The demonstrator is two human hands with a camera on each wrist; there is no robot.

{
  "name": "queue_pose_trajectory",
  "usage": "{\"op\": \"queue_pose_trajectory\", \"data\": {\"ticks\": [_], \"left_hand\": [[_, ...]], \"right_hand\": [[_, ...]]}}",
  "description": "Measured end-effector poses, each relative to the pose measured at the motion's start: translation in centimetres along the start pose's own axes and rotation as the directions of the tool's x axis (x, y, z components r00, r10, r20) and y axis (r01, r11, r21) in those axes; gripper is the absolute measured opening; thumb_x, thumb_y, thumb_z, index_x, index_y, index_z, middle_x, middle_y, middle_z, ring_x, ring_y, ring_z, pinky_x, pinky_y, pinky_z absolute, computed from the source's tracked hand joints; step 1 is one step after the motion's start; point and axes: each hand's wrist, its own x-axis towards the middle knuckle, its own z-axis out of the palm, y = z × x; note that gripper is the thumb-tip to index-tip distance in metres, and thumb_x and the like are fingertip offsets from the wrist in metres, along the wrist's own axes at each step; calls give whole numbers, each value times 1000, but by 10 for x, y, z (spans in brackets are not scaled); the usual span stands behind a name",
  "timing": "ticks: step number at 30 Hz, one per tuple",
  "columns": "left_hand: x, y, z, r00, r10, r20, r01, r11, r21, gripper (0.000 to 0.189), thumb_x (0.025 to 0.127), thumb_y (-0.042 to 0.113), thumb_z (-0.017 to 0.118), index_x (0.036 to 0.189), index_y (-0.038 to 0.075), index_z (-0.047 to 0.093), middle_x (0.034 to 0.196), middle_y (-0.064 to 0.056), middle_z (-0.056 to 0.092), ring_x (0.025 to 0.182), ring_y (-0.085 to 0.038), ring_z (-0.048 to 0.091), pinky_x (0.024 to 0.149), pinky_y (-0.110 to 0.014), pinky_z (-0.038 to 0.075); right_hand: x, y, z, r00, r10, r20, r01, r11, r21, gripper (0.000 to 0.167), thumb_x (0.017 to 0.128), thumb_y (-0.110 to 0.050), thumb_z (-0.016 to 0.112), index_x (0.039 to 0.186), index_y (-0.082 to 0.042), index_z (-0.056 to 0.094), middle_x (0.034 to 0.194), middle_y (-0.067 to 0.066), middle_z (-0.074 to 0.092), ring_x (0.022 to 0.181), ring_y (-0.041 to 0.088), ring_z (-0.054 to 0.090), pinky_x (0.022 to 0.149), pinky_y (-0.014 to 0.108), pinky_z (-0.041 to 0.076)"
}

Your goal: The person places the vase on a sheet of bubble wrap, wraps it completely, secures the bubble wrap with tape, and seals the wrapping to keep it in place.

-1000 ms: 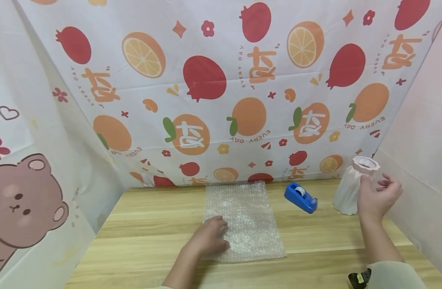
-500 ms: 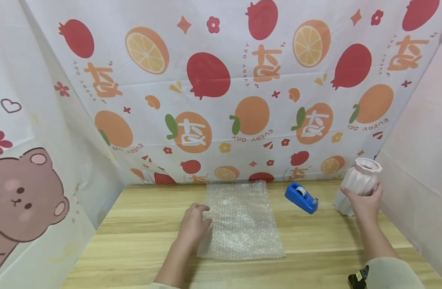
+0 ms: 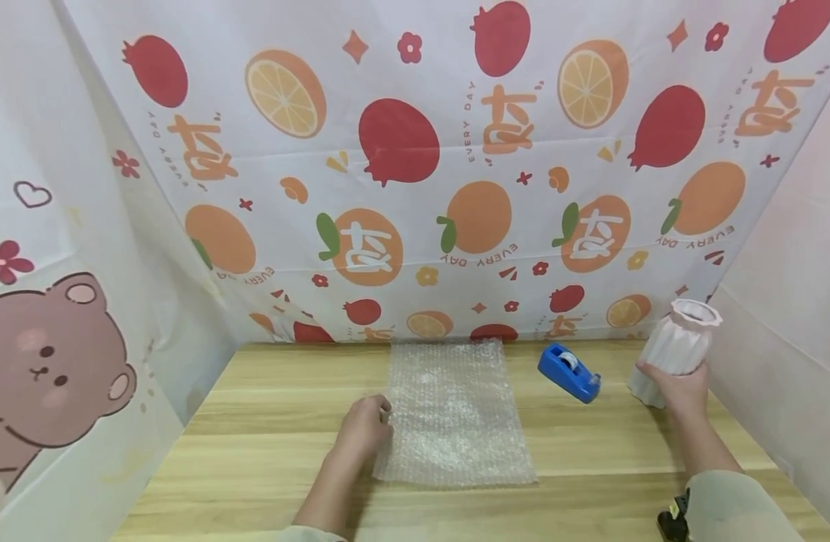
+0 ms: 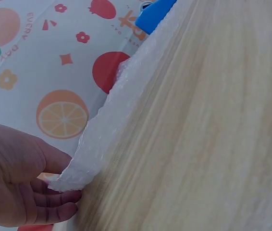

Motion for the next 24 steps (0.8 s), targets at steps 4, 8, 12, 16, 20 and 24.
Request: {"op": "queue_pose_trajectory", "data": {"ticks": [4, 8, 12, 16, 20, 24], "left_hand": [[-2, 1, 3, 1000, 13, 5, -12, 1000, -5, 31, 75, -3, 73, 105, -4, 66, 83, -7, 62, 77, -20, 58, 68, -37, 51], [-4, 3, 4, 1000, 19, 21, -19, 1000, -18, 32, 75, -4, 72, 107, -5, 66, 86, -9, 63, 77, -21, 58, 68, -37, 52], [-4, 4, 3, 999, 28, 18, -28, 999, -18, 33, 75, -3, 71, 107, -5, 66, 86, -10, 63, 77, -21, 58, 67, -36, 51], [-3, 1, 2, 1000, 21, 7, -21, 1000, -22, 34, 75, -3, 70, 109, -6, 65, 86, -9, 62, 76, -21, 57, 66, -36, 51], [-3, -1, 0, 1000, 26, -9, -26, 1000, -10, 36, 74, -2, 69, 109, -6, 65, 82, -7, 60, 73, -19, 55, 64, -34, 49], [-2, -1, -1, 999, 33, -12, -33, 999, -11, 37, 74, -1, 69, 110, -7, 65, 78, -5, 58, 68, -17, 53, 61, -32, 47]], "right_hand": [[-1, 6, -3, 999, 32, -12, -32, 999, 10, 115, 75, -27, 87, 157, -21, 6, 137, -10, 34, 135, 25, 31, 118, 45, 26], [-7, 9, -5, 998, 34, -43, -34, 999, -7, 113, 74, -30, 87, 156, -19, 10, 134, -10, 36, 133, 24, 34, 117, 45, 29], [-14, 1, -3, 998, -39, -50, 37, 998, -43, 106, 75, -30, 86, 154, -16, 18, 129, -11, 40, 128, 21, 39, 114, 43, 33], [-23, -18, 5, 988, -144, -58, 140, 987, -76, 98, 75, -30, 86, 151, -13, 25, 124, -11, 43, 121, 17, 44, 110, 39, 37], [-38, -38, 18, 978, -207, -30, 204, 976, -71, 97, 76, -30, 85, 150, -13, 25, 129, -4, 45, 121, 18, 44, 109, 42, 39], [-57, -55, 33, 968, -246, 44, 248, 968, -46, 97, 78, -33, 83, 152, -19, 22, 140, 7, 42, 124, 24, 43, 107, 54, 39]]}}
